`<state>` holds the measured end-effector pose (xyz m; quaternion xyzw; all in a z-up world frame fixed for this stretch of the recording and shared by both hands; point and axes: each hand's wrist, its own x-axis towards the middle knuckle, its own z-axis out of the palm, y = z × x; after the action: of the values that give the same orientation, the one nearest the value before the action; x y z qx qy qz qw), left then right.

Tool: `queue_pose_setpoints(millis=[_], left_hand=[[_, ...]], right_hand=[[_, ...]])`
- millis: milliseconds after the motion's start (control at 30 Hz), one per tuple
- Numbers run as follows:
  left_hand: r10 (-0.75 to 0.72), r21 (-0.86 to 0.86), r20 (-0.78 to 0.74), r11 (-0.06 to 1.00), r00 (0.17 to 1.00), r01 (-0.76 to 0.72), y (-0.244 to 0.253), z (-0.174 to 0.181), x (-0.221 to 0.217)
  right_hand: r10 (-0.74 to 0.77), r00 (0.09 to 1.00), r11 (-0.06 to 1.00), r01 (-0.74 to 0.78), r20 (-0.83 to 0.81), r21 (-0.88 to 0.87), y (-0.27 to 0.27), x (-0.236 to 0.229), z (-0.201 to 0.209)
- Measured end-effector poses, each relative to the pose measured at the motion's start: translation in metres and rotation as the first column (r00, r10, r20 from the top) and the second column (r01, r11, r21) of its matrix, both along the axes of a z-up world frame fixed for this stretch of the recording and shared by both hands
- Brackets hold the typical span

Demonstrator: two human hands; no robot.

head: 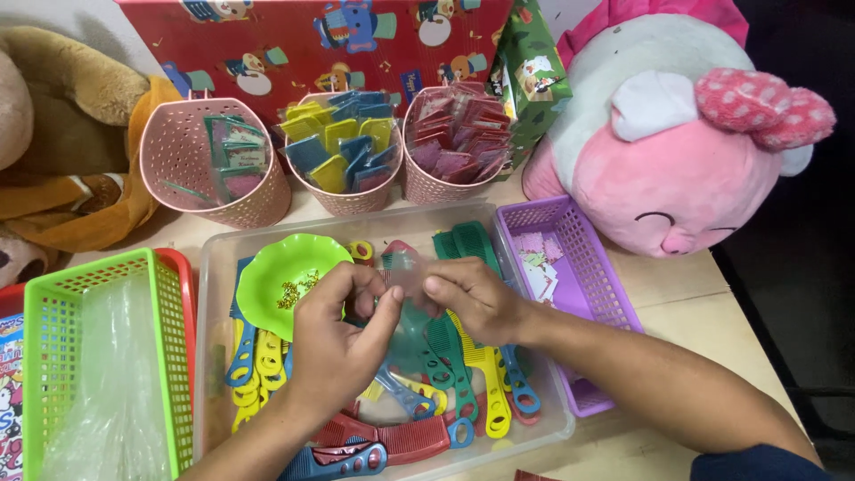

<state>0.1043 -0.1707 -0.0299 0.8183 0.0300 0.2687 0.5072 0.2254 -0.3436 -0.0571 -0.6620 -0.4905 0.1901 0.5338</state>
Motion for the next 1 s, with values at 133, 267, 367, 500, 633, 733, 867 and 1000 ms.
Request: queue_pose_setpoints(millis=[133, 267, 367, 500, 633, 733, 867, 1000], left_hand=[[-0.017, -0.028, -0.025, 0.999, 1.0, 0.017, 0.0, -0.002, 0.004], [-0.213, -0.041, -0.126, 0.977, 0.969, 0.21, 0.0, -0.002, 0.005], [-0.241, -0.027, -0.104, 0.97, 0.965, 0.24, 0.003, -0.001, 0.007], [-0.234, -0.144, -0.131, 0.966, 0.963, 0.215, 0.004, -0.005, 0.006], [-0.276, -0.213, -0.138, 0.946, 0.951, 0.244, 0.004, -0.009, 0.007], [-0.303, -0.264, -0.178, 0.931, 0.936, 0.252, 0.004, -0.008, 0.009], [-0.217, -0.245, -0.135, 0.953, 0.967, 0.18, 0.002, -0.002, 0.007], [-0.174, -0.16, -0.106, 0.975, 0.979, 0.156, 0.003, 0.0, 0.007]], right_hand=[[0.057, 0.984, 0.996, -0.068, 0.171, 0.054, 0.001, -0.009, 0.019], [0.11, 0.969, 0.994, -0.112, 0.223, -0.001, -0.001, -0.008, 0.01], [0.125, 0.958, 0.992, -0.129, 0.26, 0.001, 0.001, -0.005, 0.012], [-0.069, 0.984, 0.997, 0.064, 0.164, 0.04, 0.002, -0.009, 0.008], [-0.207, 0.962, 0.978, 0.208, -0.177, -0.016, 0.002, -0.001, -0.004], [-0.134, 0.942, 0.989, 0.149, -0.308, 0.026, 0.004, 0.004, -0.005], [-0.118, 0.968, 0.969, 0.161, -0.223, 0.185, 0.007, 0.006, -0.012], [-0.11, 0.969, 0.968, 0.155, -0.221, 0.198, 0.006, 0.007, -0.012]])
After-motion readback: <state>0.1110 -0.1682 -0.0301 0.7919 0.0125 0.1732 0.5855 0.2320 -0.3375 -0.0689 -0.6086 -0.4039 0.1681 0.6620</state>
